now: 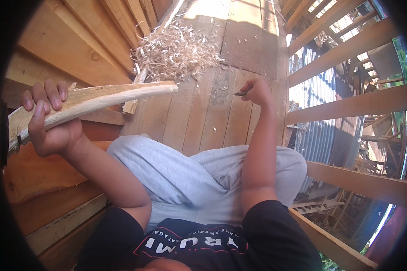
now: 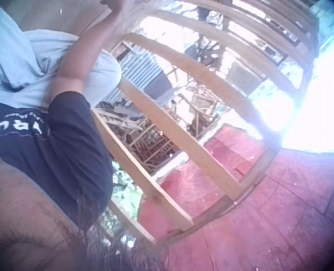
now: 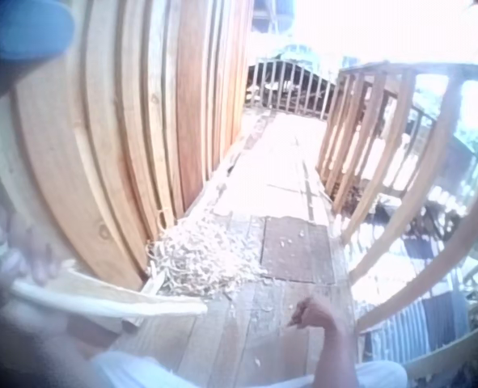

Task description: The person sits cross-legged and uses a knife to shave and shape a long piece of wood, removing bark and wood shavings. The person rotates the wood to work on different sides, accumulating shavings on the floor.

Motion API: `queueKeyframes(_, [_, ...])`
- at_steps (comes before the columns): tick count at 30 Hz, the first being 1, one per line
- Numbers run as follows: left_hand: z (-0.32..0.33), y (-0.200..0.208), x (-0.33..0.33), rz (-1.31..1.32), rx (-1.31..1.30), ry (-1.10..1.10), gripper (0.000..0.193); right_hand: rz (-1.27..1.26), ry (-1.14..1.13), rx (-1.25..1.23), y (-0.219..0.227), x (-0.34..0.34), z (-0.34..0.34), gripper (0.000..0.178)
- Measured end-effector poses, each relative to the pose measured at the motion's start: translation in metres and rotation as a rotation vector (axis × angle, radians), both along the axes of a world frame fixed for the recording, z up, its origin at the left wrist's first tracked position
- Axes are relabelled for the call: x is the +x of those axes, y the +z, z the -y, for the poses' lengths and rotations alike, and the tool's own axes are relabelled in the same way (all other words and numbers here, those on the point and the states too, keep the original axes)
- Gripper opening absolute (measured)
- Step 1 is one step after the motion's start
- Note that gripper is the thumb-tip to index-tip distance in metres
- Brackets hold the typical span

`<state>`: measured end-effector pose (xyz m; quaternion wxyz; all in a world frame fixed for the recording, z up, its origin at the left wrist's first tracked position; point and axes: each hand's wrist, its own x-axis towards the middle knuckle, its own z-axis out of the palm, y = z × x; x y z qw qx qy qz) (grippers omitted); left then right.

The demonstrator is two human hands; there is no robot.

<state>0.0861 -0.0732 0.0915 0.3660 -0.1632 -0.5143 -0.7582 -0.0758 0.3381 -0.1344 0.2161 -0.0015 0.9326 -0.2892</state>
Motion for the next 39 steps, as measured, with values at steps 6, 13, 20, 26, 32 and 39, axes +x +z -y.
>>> queueKeyframes(6, [0.003, -0.001, 0.001, 0.002, 0.003, 0.0, 0.026, 0.146, 0.091, 0.174, -0.019, 0.007, -0.002, 0.033])
queueKeyframes(13, [0.006, -0.002, 0.002, -0.006, -0.028, -0.027, 0.025, 0.064, 0.082, 0.075, -0.006, 0.0, 0.006, 0.033])
queueKeyframes(20, [0.001, -0.003, -0.002, -0.011, -0.013, -0.038, 0.025, -0.26, -0.32, -0.045, -0.04, -0.002, 0.03, 0.03])
queueKeyframes(26, [0.002, -0.005, -0.003, -0.01, -0.015, -0.036, 0.026, 0.095, 0.178, 0.086, -0.018, 0.006, 0.042, 0.032])
queueKeyframes(32, [-0.013, -0.021, -0.023, 0.02, 0.078, 0.058, 0.028, -0.057, -0.223, -0.127, -0.002, 0.001, 0.059, 0.021])
queueKeyframes(39, [-0.046, -0.041, -0.057, 0.203, 0.209, 0.376, 0.025, 0.128, -0.099, -0.582, -0.003, 0.039, 0.144, 0.024])
